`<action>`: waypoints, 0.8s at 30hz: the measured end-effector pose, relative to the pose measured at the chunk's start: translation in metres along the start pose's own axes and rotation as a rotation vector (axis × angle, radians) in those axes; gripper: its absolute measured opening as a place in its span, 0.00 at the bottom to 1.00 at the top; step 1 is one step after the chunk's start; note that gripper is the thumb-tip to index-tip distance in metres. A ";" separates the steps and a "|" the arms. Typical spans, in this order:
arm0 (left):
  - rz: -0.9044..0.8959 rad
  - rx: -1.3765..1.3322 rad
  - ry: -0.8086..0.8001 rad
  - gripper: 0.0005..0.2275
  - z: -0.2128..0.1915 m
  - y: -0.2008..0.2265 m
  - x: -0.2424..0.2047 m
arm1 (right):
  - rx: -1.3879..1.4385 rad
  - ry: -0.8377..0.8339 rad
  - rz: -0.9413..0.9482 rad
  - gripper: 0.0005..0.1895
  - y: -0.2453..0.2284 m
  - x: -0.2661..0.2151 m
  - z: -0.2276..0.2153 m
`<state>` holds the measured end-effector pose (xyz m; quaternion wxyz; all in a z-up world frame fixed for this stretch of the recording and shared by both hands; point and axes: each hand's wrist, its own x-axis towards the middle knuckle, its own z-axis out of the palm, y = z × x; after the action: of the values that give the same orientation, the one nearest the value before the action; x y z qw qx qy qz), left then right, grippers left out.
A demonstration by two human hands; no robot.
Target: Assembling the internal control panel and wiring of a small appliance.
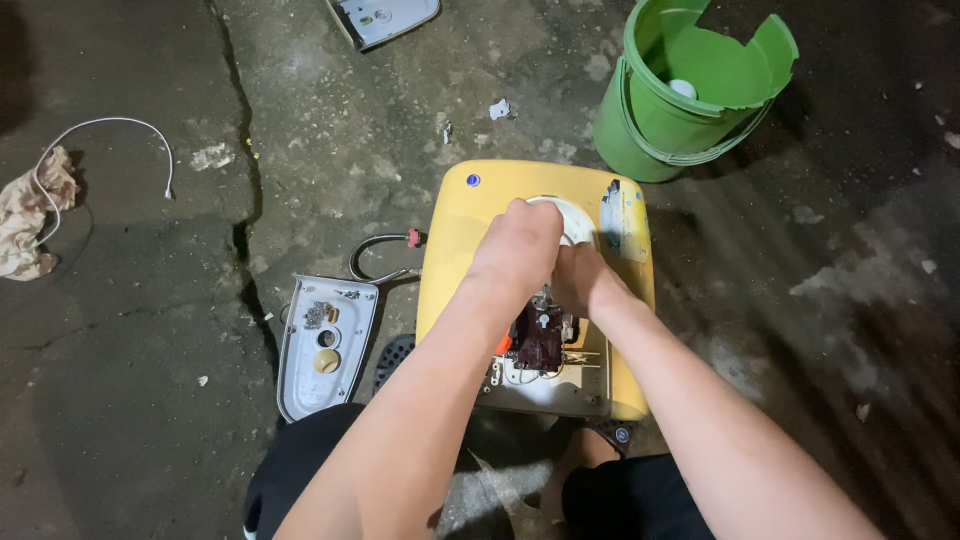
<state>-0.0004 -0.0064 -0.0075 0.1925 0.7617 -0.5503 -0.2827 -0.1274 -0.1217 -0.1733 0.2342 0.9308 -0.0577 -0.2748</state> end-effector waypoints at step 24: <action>0.104 0.129 0.087 0.05 0.024 -0.005 0.013 | 0.496 0.010 0.154 0.11 0.008 -0.020 -0.042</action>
<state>-0.0095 -0.0171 -0.0320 0.1812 0.7547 -0.5971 -0.2028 -0.1212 -0.1074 -0.1292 0.0193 0.9539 -0.1928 -0.2291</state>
